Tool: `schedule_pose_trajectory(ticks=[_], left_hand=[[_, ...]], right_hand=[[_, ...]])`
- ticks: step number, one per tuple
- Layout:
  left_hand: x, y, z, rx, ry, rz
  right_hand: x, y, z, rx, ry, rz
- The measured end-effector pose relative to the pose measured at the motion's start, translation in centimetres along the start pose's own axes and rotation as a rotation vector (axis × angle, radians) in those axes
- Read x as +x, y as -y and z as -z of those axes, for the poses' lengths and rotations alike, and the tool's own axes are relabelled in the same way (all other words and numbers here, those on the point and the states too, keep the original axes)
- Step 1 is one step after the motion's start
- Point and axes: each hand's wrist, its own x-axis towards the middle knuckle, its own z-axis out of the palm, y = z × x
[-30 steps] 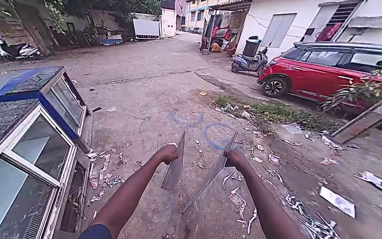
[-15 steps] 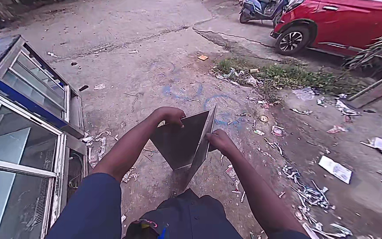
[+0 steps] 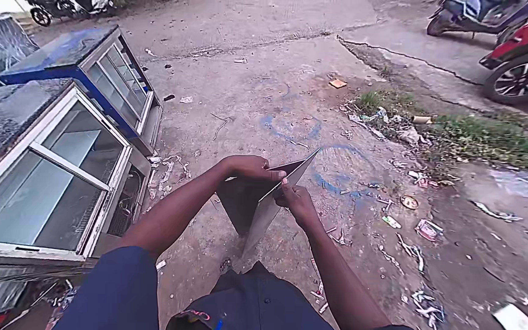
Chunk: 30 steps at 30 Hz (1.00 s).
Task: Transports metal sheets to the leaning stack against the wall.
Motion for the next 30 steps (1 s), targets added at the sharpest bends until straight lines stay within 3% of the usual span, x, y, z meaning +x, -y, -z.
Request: schedule_pose_trajectory(ticks=[5,9,12,14,17,19,22,26,28,30], left_hand=[[-0.1,-4.9,-2.9,0.377,0.017,0.188],[-0.6,-6.7,-5.6,0.593,-0.173,0.273],[-0.9,-5.5,-5.6,0.608,-0.269,0.291],[-1.2,-4.4,-5.5,0.598,-0.293,0.264],[-2.3,-3.5,-5.7,0.539,-0.367,0.273],[-3.1,-2.4,-6.0,0.528,-0.430,0.301],[-3.9,-0.6,-6.5,0.551,-0.517,0.318],[-4.6,1.7,-6.9,0.635,-0.585,0.327],[-5.6,3.4,-7.3,0.652,-0.743,0.294],[-8.4,5.2,-8.1,0.569,-1.059,0.207]], right_hand=[[-0.1,-0.5,0.5,-0.005,0.105,0.025],[-0.3,-0.2,-0.2,0.162,0.185,0.025],[0.3,-1.1,-0.7,0.213,0.195,0.071],[0.4,-2.6,-0.4,0.177,0.028,0.136],[1.8,-5.0,1.7,0.093,-0.422,0.212],[4.5,-7.1,4.0,0.072,-0.469,0.225],[8.7,-9.3,4.8,0.103,-0.209,0.247],[11.0,-9.3,2.5,0.275,0.119,0.358],[11.3,-9.1,1.1,0.330,0.184,0.381],[11.8,-9.0,-0.1,0.327,0.212,0.402]])
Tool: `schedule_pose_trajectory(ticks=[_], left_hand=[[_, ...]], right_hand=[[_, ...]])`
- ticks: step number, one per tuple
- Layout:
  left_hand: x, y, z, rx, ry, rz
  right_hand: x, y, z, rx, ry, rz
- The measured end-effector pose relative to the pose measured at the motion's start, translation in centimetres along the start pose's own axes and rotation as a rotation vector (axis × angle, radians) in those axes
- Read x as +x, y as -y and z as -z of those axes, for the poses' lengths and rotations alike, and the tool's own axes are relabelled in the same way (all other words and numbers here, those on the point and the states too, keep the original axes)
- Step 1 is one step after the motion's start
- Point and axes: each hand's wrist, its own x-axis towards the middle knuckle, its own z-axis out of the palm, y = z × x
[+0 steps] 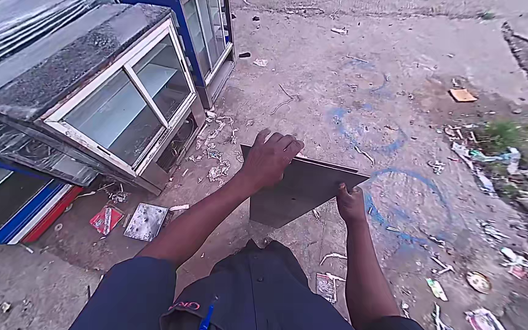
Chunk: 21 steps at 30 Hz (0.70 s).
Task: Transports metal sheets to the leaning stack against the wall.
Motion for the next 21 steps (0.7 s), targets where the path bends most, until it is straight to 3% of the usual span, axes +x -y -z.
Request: schedule_pose_trajectory(ticks=[3,4,6,9,12,16,21], left_hand=[[-5.1,4.6,-0.9,-0.451,-0.591,0.298],[-6.4,5.9,-2.0,-0.580,-0.661,0.469],[-7.8,7.3,-5.5,-0.769,-0.562,0.746],[-5.7,6.4,-10.8,-0.986,-0.366,0.753],[-3.8,4.4,-11.5,-1.047,-0.445,0.779],[-4.2,3.5,-11.8,-0.864,-0.530,0.858],[-5.8,2.8,-12.4,-0.804,-0.633,0.857]], right_hand=[[1.4,-0.5,-0.6,-0.009,0.015,0.039],[2.0,-0.8,-0.7,0.021,0.020,0.050],[2.6,-1.3,-0.6,0.090,0.029,0.051],[3.9,-1.0,-0.1,0.070,0.001,0.006],[5.2,-0.9,-0.8,-0.059,-0.030,-0.014],[6.9,-1.1,-2.5,-0.161,0.001,0.026],[9.1,-1.8,-3.7,-0.107,0.032,0.067]])
